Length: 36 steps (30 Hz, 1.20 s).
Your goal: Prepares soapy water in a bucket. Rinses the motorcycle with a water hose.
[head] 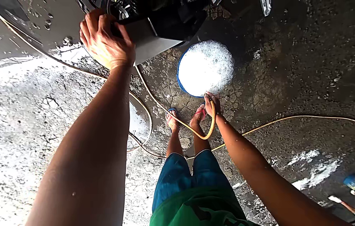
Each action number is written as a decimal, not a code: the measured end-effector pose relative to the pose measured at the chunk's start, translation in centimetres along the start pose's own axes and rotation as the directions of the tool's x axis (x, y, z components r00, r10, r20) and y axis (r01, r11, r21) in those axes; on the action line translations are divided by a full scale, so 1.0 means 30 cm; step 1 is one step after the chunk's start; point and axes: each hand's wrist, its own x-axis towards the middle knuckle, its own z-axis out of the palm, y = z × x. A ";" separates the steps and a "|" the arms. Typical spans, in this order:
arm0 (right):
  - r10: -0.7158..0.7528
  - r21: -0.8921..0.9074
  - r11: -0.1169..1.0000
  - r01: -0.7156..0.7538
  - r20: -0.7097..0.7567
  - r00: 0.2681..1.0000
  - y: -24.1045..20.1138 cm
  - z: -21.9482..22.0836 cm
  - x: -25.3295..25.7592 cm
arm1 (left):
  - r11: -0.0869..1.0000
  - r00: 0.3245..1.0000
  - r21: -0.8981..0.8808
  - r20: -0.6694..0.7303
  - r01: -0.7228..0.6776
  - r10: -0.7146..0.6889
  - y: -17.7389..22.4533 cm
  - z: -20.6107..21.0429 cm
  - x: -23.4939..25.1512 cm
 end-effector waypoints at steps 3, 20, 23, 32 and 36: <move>-0.015 0.015 1.000 0.016 -0.049 0.999 -0.030 0.006 -0.024 | 1.000 1.000 -0.002 0.003 -0.006 0.006 0.004 -0.007 -0.004; -0.181 0.404 0.811 0.424 -0.515 0.838 -0.417 -0.540 -0.564 | 1.000 0.937 -0.016 0.349 -0.027 0.031 0.021 -0.108 0.056; -0.351 0.306 0.776 0.551 -0.515 0.782 -0.462 -0.546 -0.658 | 0.991 0.889 -0.121 0.446 -0.060 0.109 -0.026 -0.143 0.078; -0.300 0.411 0.764 0.498 -0.457 0.837 -0.382 -0.659 -0.737 | 0.645 0.818 -0.508 0.418 0.571 -0.395 -0.120 -0.140 -0.094; -0.579 0.395 0.604 0.692 -0.380 0.722 -0.473 -0.576 -0.862 | 0.034 0.594 -0.617 0.740 0.787 -0.315 -0.091 -0.118 -0.204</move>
